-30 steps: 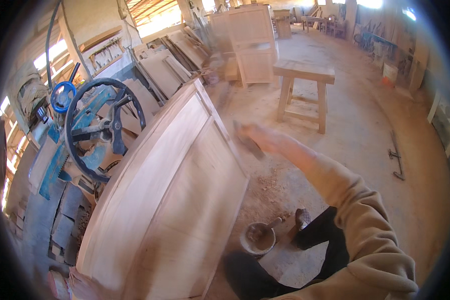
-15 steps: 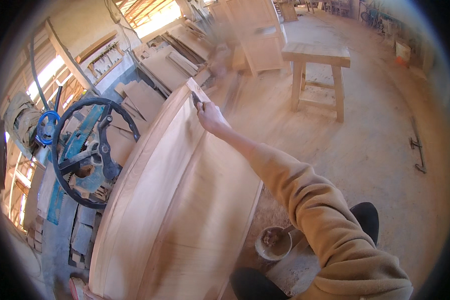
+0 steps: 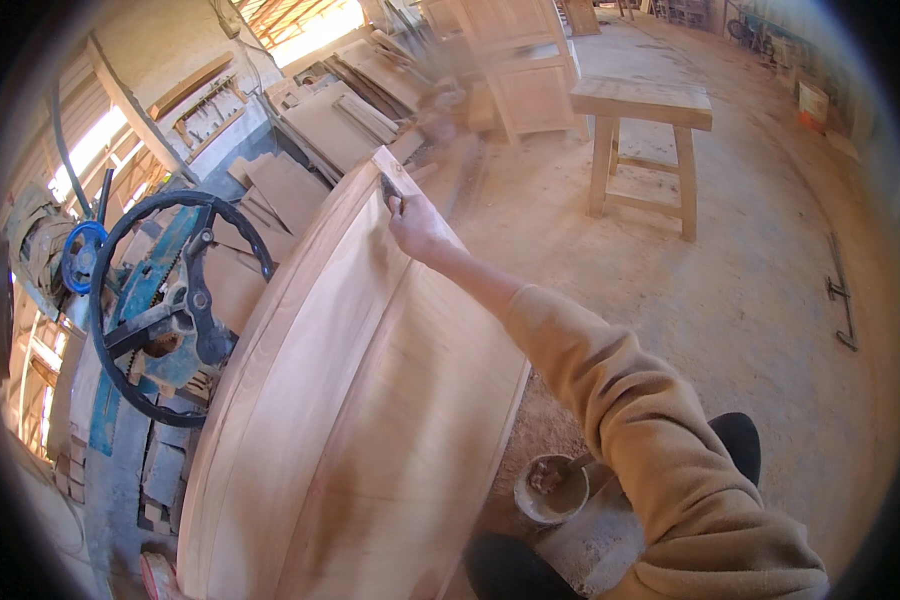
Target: The person sands a wooden panel on the floor, then walks to a workbench to retrieve a box of glue. They return to the panel and apply glue along the edges by hand.
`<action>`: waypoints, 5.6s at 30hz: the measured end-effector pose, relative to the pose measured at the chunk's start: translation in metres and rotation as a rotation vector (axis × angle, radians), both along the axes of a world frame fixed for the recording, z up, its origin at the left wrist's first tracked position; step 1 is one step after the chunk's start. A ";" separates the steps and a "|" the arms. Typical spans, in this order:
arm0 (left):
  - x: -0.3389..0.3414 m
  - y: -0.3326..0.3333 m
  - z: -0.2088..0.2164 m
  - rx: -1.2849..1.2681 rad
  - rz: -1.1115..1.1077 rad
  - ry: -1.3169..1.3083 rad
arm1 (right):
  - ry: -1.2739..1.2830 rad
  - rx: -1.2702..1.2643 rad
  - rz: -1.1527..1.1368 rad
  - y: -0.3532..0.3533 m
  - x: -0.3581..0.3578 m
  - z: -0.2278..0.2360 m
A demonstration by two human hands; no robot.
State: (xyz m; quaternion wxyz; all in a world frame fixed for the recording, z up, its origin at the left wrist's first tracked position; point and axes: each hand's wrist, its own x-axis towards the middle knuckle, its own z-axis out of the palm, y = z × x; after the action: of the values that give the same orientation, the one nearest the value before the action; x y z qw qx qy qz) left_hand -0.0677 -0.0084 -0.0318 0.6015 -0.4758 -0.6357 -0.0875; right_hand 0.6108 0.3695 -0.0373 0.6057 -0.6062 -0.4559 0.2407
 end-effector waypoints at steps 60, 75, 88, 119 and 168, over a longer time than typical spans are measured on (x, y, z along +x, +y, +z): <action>-0.005 0.003 -0.007 0.071 0.143 -0.193 | 0.355 0.016 0.207 -0.015 -0.002 0.000; 0.004 0.006 -0.002 0.089 0.137 -0.259 | -0.016 0.043 0.210 -0.029 -0.018 -0.012; 0.015 0.018 0.005 0.151 0.157 -0.284 | 0.128 0.303 0.135 -0.040 0.012 -0.005; 0.008 0.021 0.007 0.071 0.207 -0.339 | 0.178 0.177 1.007 -0.175 -0.062 -0.064; -0.027 -0.009 0.002 0.013 0.155 0.225 | 0.299 0.382 0.283 -0.027 -0.056 -0.003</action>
State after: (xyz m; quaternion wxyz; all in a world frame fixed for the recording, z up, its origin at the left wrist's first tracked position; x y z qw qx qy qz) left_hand -0.0947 -0.0169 -0.0295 0.6769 -0.4282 -0.5986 0.0089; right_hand 0.5546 0.3428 -0.0404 0.7298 -0.3691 -0.4787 0.3195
